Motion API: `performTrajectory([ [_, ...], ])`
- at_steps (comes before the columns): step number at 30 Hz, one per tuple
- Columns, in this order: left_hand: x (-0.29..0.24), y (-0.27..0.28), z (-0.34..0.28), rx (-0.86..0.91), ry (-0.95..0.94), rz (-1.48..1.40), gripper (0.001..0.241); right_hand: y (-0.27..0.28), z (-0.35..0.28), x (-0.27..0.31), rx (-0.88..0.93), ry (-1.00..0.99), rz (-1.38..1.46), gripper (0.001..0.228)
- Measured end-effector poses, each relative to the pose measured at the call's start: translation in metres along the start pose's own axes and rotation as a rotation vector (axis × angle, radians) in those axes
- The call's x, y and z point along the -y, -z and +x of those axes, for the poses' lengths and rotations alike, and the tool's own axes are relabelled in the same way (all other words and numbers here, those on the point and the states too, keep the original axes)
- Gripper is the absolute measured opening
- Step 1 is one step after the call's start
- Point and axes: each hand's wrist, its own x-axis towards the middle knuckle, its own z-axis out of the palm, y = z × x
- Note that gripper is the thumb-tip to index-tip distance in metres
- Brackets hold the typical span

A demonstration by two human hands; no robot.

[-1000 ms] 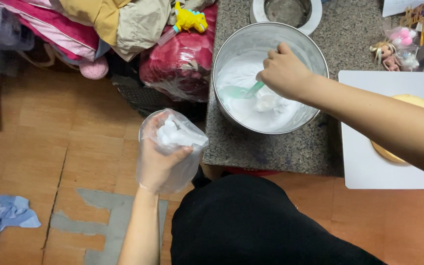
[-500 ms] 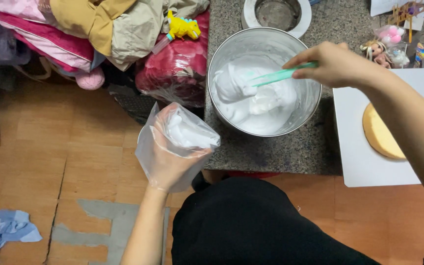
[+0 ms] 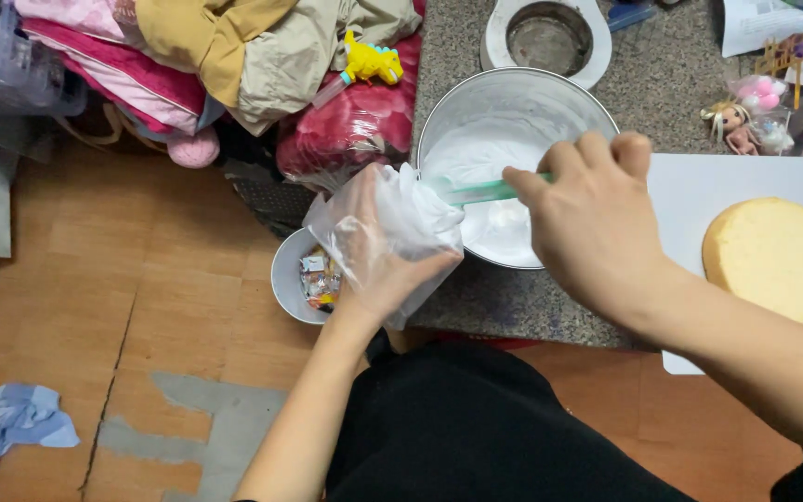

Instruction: Apply frosting and jam between layers of a cake sponge.

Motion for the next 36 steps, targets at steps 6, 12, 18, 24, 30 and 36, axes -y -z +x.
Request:
performTrajectory([
  [6,-0.009,0.006,0.013,-0.076,0.034,0.025,0.121,0.009,0.001,0.049,-0.078,0.084,-0.220,0.041],
  [12,0.017,0.020,-0.002,-0.254,0.024,-0.127,0.115,0.014,-0.010,0.060,-0.172,0.218,-0.192,0.049],
  [18,0.035,0.041,-0.006,-0.272,0.095,-0.094,0.105,0.025,-0.014,0.036,-0.166,0.207,0.110,0.049],
  [24,0.087,0.056,-0.011,-0.364,0.088,-0.161,0.087,0.050,-0.005,-0.019,-0.183,0.056,0.102,0.024],
  [30,0.076,0.083,-0.018,-0.188,0.269,-0.379,0.064,-0.017,0.006,-0.068,-0.196,0.102,-0.178,0.009],
  [36,0.056,0.081,-0.019,-0.089,0.334,-0.476,0.072,-0.092,0.016,-0.074,-0.210,0.251,-0.137,0.026],
])
